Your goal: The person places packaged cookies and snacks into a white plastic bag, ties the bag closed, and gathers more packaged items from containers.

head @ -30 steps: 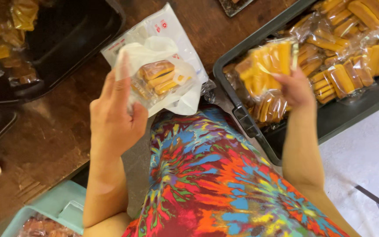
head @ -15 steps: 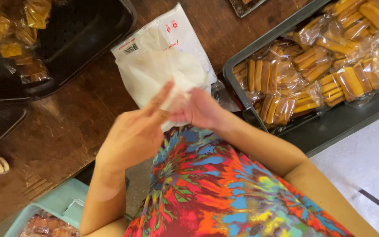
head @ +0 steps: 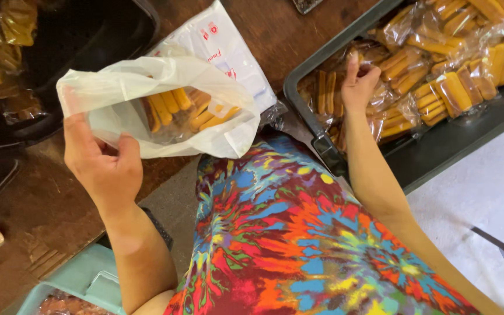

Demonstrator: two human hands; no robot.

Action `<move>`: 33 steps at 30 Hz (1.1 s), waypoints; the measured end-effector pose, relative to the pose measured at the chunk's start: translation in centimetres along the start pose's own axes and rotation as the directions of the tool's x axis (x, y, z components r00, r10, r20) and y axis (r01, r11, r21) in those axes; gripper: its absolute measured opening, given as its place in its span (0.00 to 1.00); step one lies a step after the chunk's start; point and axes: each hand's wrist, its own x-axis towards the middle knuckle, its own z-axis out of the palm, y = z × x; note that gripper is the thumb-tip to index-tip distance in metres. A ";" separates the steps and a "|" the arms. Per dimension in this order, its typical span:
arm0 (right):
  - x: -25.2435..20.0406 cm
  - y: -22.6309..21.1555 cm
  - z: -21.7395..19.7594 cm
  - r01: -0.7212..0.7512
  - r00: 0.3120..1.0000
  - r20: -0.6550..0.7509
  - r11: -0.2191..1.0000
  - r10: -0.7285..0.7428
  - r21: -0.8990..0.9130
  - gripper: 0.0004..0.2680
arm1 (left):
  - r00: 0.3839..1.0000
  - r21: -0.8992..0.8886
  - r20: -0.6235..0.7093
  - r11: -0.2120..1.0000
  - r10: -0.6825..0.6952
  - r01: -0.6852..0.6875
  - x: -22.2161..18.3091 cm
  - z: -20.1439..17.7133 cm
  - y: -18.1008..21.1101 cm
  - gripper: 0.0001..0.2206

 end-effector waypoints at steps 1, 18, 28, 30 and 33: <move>-0.4 0.6 0.1 0.008 0.997 -0.081 0.996 -0.015 -0.086 0.22 | 1.000 0.011 -0.006 1.000 -0.004 0.004 0.3 0.2 0.2 0.33; 0.2 -1.1 -1.0 0.470 0.744 0.623 0.852 -0.242 -0.230 0.15 | 0.994 0.090 -0.099 0.995 0.040 -0.031 1.3 2.0 1.1 0.17; 1.2 2.6 4.5 0.213 0.789 0.606 0.879 0.104 -0.427 0.41 | 0.985 0.221 0.149 0.968 0.088 -0.119 1.7 1.4 4.1 0.30; 1.5 2.9 3.1 0.342 0.785 0.619 0.805 0.040 -0.485 0.36 | 0.978 0.188 0.198 0.977 0.065 -0.103 1.6 1.4 4.2 0.33; 0.7 1.4 -0.8 0.196 0.707 0.705 0.973 -0.054 -0.123 0.31 | 0.973 0.132 0.203 0.982 0.109 -0.137 1.5 1.4 4.4 0.31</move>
